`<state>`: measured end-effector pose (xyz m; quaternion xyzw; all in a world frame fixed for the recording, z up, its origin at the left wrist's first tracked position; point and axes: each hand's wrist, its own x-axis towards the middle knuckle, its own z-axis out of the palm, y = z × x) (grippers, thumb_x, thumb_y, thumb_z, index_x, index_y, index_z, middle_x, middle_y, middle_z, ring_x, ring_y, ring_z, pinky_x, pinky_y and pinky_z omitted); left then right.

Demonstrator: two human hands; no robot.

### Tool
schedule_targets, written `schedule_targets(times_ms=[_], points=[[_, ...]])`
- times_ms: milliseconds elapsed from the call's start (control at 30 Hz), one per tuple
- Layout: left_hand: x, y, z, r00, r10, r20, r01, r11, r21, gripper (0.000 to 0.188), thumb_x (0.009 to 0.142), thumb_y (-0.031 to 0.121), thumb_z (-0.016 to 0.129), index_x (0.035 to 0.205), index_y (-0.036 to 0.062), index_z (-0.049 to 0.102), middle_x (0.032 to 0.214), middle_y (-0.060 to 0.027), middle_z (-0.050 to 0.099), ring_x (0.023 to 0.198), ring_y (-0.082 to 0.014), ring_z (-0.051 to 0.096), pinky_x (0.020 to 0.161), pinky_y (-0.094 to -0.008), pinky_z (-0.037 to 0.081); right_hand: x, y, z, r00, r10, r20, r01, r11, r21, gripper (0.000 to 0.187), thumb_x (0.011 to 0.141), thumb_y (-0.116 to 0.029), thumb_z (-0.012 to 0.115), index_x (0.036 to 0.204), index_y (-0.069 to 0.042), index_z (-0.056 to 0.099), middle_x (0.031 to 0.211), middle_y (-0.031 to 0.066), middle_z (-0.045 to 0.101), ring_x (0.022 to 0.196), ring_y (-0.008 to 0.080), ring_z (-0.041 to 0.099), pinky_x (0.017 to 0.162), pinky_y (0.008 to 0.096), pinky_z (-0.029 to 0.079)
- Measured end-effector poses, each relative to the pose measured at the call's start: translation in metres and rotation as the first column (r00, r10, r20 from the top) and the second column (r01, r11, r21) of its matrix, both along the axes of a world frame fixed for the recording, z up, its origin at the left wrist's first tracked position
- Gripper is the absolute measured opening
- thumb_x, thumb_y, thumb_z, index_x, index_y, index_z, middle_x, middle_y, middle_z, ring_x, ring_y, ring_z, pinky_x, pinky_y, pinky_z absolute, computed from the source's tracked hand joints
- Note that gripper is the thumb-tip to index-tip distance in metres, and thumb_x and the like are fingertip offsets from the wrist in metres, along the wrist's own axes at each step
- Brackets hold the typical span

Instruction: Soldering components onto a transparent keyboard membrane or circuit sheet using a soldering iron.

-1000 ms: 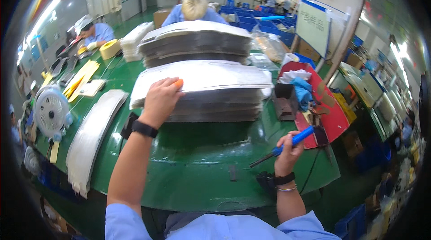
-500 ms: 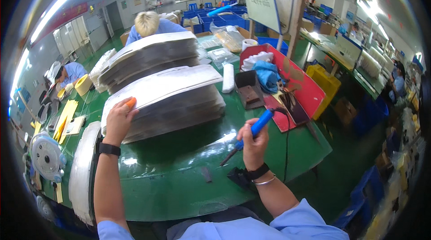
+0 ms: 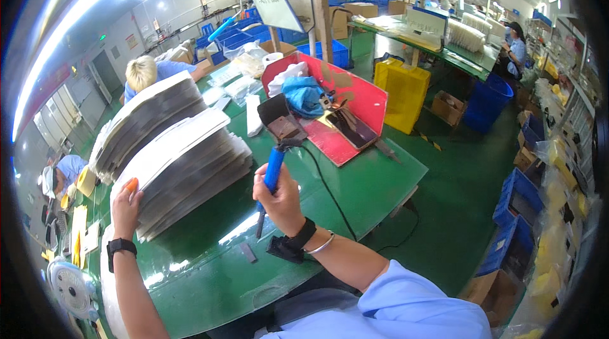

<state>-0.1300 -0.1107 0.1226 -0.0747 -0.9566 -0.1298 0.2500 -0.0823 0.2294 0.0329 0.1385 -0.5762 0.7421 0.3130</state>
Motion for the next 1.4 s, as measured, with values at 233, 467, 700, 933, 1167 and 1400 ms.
schedule_targets(times_ms=[233,467,700,933,1167,1400], points=[[-0.007,-0.006,-0.007,1.000,-0.001,0.002,0.001,0.999,-0.041,0.032,0.081,0.011,0.061,0.110,-0.0008,0.059,0.115,-0.0141,0.059,0.105,-0.0283,0.056,0.093,-0.0334,0.041,-0.005,0.000,-0.005,1.000,-0.015,-0.010,0.015,1.000,-0.018,0.009,0.086,-0.006,0.054,0.092,-0.003,0.048,0.065,0.0013,0.055,0.055,0.0054,0.054,0.048,0.0204,0.043],[-0.003,-0.002,-0.006,1.000,0.000,-0.023,0.001,0.999,0.034,0.032,0.081,0.010,0.061,0.111,-0.0005,0.059,0.116,-0.0140,0.059,0.107,-0.0290,0.054,0.094,-0.0336,0.040,-0.006,-0.001,-0.004,0.999,-0.048,-0.023,0.047,0.998,-0.040,0.011,0.088,-0.012,0.056,0.089,-0.005,0.048,0.060,0.0008,0.053,0.051,0.0063,0.053,0.046,0.0221,0.042],[0.007,-0.004,-0.011,0.995,-0.003,-0.102,0.007,0.999,0.039,0.033,0.079,0.015,0.063,0.109,0.0011,0.060,0.115,-0.0124,0.059,0.106,-0.0294,0.054,0.093,-0.0355,0.041,-0.006,-0.003,-0.007,0.999,-0.047,-0.017,0.045,0.995,-0.086,0.010,0.087,-0.007,0.055,0.093,-0.003,0.047,0.068,0.0012,0.053,0.057,0.0072,0.054,0.051,0.0221,0.044],[0.002,-0.001,-0.023,0.978,0.014,-0.210,-0.023,0.999,-0.043,0.031,0.080,0.024,0.062,0.105,0.0048,0.063,0.113,-0.0086,0.060,0.107,-0.0267,0.053,0.091,-0.0393,0.038,-0.003,-0.002,-0.003,0.996,-0.086,-0.026,0.086,0.996,-0.004,0.011,0.089,-0.009,0.050,0.097,-0.005,0.045,0.066,0.0025,0.050,0.056,0.0100,0.050,0.053,0.0237,0.040],[0.009,0.008,-0.014,0.963,0.014,-0.269,-0.049,0.991,-0.122,0.032,0.082,0.026,0.059,0.104,0.0034,0.062,0.113,-0.0100,0.060,0.108,-0.0266,0.054,0.093,-0.0383,0.038,-0.005,0.005,-0.001,0.986,-0.160,-0.035,0.160,0.987,0.000,0.007,0.090,-0.009,0.049,0.095,-0.006,0.045,0.065,0.0021,0.049,0.054,0.0089,0.048,0.052,0.0231,0.038],[0.011,0.002,-0.019,0.901,-0.068,-0.429,0.007,0.990,-0.144,0.021,0.076,0.025,0.065,0.080,0.0036,0.065,0.090,-0.0077,0.066,0.087,-0.0246,0.060,0.082,-0.0368,0.044,-0.006,0.004,-0.003,0.985,-0.169,-0.021,0.169,0.985,0.033,0.010,0.090,-0.012,0.050,0.095,-0.005,0.045,0.065,0.0012,0.048,0.057,0.0089,0.048,0.053,0.0232,0.038]])
